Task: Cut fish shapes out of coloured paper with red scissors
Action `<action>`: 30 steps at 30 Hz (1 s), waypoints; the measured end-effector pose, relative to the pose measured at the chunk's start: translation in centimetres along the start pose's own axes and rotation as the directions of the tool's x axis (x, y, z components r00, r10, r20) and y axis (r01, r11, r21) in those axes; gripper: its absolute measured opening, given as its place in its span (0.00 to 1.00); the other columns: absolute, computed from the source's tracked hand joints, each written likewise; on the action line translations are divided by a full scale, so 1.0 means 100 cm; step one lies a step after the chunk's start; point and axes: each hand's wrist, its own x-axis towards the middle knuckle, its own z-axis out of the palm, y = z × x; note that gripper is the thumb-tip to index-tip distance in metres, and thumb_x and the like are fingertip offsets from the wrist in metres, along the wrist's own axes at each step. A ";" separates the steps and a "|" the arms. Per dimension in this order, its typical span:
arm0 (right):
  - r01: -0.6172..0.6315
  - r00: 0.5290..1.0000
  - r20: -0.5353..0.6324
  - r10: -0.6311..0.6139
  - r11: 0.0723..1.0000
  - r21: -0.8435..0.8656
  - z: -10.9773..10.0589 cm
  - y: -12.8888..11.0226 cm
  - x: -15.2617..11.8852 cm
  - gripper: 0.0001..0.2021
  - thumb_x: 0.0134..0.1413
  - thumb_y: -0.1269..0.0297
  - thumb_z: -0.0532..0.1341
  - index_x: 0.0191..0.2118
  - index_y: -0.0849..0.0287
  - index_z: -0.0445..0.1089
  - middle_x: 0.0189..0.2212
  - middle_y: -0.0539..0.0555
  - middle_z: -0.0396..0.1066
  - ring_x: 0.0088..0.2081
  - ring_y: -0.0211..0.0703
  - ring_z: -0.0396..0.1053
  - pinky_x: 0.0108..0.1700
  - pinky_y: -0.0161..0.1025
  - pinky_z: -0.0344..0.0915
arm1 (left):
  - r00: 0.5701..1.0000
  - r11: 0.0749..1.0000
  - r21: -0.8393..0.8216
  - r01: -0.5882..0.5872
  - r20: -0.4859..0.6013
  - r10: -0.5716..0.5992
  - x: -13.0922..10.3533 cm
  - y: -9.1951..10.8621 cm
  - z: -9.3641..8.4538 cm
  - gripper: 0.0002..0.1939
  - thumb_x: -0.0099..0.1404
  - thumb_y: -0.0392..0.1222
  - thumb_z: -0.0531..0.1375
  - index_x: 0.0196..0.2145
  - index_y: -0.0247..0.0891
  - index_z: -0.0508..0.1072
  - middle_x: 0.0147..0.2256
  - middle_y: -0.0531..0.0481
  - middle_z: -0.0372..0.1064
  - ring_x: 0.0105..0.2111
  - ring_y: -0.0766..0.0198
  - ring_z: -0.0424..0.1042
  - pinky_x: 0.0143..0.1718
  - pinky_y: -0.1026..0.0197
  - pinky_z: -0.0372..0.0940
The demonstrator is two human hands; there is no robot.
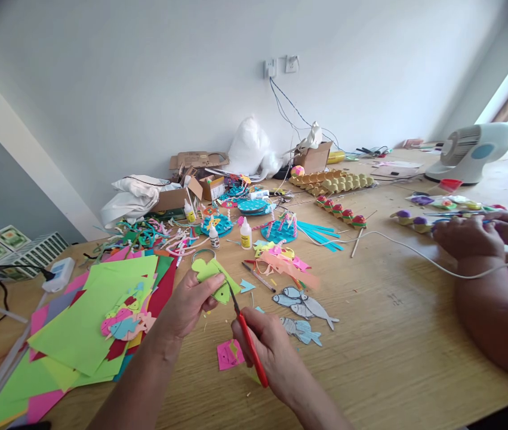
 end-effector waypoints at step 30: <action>0.104 0.991 -0.122 -0.059 0.907 0.407 0.015 0.015 0.003 0.23 0.55 0.43 0.53 0.24 0.59 0.62 0.11 0.43 0.55 0.14 0.31 0.50 0.18 0.31 0.46 | 0.993 0.988 0.107 -0.114 0.002 0.115 -0.002 -0.012 0.023 0.15 0.61 0.47 0.52 0.21 0.39 0.56 0.17 0.60 0.48 0.19 0.71 0.49 0.20 0.66 0.47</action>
